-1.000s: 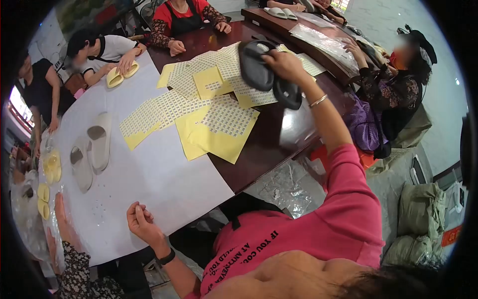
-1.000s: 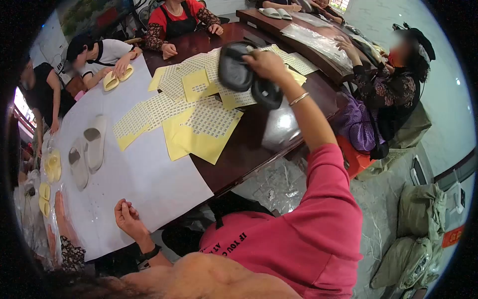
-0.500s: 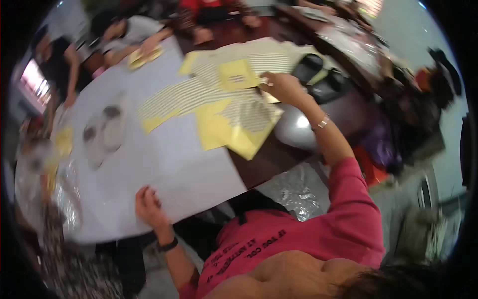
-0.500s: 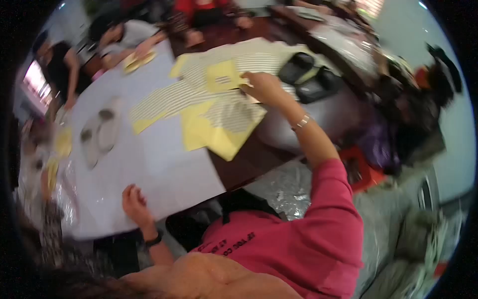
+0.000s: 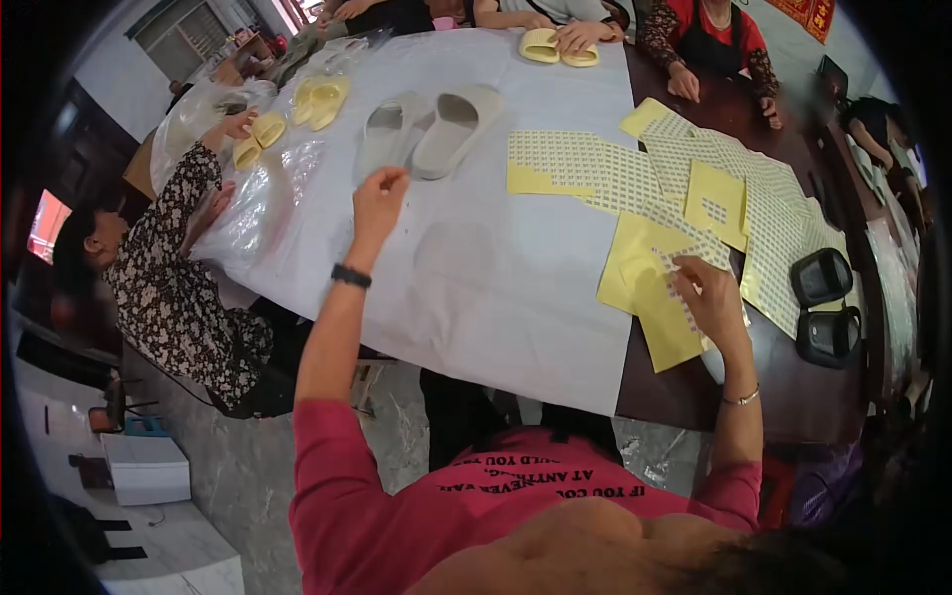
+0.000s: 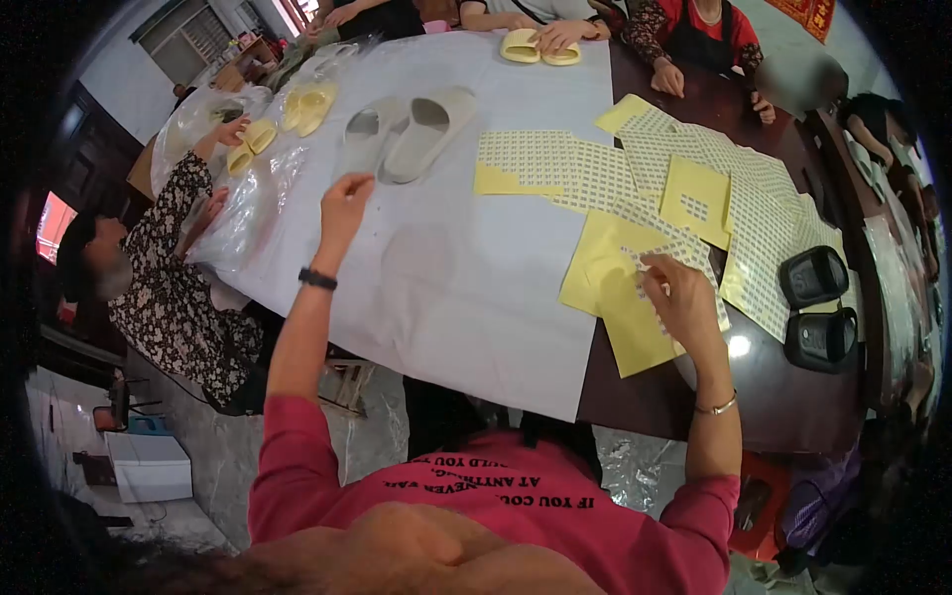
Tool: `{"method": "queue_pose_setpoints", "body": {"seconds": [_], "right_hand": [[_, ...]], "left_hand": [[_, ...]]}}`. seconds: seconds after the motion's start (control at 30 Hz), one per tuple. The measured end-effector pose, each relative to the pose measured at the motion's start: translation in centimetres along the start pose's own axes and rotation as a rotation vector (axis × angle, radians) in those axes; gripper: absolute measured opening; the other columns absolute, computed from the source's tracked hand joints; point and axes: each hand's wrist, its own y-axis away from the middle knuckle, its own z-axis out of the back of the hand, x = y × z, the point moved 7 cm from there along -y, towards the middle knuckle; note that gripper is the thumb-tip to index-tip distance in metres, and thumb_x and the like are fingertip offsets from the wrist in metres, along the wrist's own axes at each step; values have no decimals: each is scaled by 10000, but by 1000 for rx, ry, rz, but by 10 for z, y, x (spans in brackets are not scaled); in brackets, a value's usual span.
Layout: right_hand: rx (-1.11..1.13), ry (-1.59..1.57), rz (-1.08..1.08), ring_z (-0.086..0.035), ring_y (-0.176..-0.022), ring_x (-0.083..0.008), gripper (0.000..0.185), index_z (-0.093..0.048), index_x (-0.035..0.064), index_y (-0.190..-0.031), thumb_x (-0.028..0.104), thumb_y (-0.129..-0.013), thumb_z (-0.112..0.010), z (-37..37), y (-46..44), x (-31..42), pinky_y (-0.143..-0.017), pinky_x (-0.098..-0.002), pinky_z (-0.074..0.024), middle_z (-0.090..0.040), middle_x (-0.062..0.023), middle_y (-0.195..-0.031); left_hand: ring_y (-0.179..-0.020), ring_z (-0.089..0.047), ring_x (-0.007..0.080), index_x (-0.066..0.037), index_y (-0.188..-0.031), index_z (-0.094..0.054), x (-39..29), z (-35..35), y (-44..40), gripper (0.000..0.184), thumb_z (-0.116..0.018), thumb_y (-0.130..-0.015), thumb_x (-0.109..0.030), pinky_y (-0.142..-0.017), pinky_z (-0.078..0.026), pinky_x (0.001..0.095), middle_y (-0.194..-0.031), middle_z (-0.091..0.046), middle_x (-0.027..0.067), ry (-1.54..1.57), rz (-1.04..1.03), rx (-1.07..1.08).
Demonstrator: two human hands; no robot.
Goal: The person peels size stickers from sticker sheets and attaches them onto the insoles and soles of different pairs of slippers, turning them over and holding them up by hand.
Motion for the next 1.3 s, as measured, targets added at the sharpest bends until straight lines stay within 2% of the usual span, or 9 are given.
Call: {"method": "queue_pose_setpoints", "body": {"seconds": [0.17, 0.37, 0.7, 0.8, 0.87, 0.97, 1.03, 1.13, 1.3], "right_hand": [[-37, -73, -59, -697, -799, -260, 219, -629, -38, -1052, 68, -861, -630, 6, 1, -7, -701, -319, -541, -686, -188, -897], [-49, -115, -137, -692, -795, -241, 206, -636, -34, -1050, 36, -856, -636, 9, -2, -20, -711, -302, -539, -684, -174, -901], [-14, -72, -168, -692, -798, -221, 177, -653, -13, -1017, 38, -847, -648, 16, -8, -4, -633, -297, -528, -691, -148, -906], [-53, -71, -128, -687, -774, -225, 162, -652, -11, -1005, 38, -850, -647, 20, -8, 1, -594, -296, -515, -688, -145, -895], [-89, -74, -72, -675, -736, -225, 147, -650, -12, -993, 42, -856, -645, 25, -8, 10, -581, -295, -509, -683, -143, -882], [-117, -121, -47, -657, -728, -230, 138, -645, -20, -979, 43, -857, -643, 27, -8, 23, -620, -302, -511, -668, -140, -854], [-126, -181, -31, -647, -757, -243, 162, -635, -19, -1001, 46, -853, -644, 27, -5, 29, -684, -311, -514, -649, -150, -862], [-74, -230, -29, -650, -852, -213, 241, -603, -6, -1112, 65, -883, -622, 21, -4, 28, -699, -311, -519, -649, -129, -959], [-41, -724, -135, -602, -1018, -170, 362, -507, 8, -1285, 110, -942, -566, -5, -2, 14, -839, -305, -483, -620, -88, -1129]], "left_hand": [[-1052, -593, 349, 62, -1088, -638, 83, -28, -110, 610, -719, -747, -437, -915, -464, 402, -1160, -608, 238, -354, -35, -18], [-973, -634, 379, 51, -1012, -660, 91, -88, -175, 671, -697, -703, -543, -854, -499, 429, -1026, -658, 249, -595, 131, 50], [-878, -624, 408, 37, -848, -661, 66, -156, -209, 304, -627, -777, -257, -776, -495, 456, -883, -667, 225, -570, 54, 80], [-845, -638, 345, 10, -869, -665, 30, -141, -199, 210, -579, -825, -176, -762, -495, 436, -874, -687, 166, -427, 68, 47], [-943, -621, 265, -45, -1090, -633, 22, -146, -186, 247, -549, -910, -192, -808, -507, 413, -1044, -675, 89, 596, 216, 195], [-1098, -562, 251, -109, -1325, -486, -41, -133, -107, 416, -538, -959, -299, -905, -493, 408, -1257, -574, 58, 1318, 186, 613], [-1237, -470, 297, -121, -1426, -366, -91, -113, -43, 579, -500, -959, -435, -1015, -433, 450, -1398, -465, 77, 1081, 111, 559], [-1316, -405, 298, -123, -1443, -365, -88, -137, 21, 630, -359, -971, -540, -1088, -347, 469, -1480, -387, 91, 1706, 552, 535], [-1345, -386, 268, -116, -1457, -341, -170, -150, 92, 600, -372, -984, -485, -1107, -353, 420, -1463, -404, 101, 1788, 456, 648]]}}
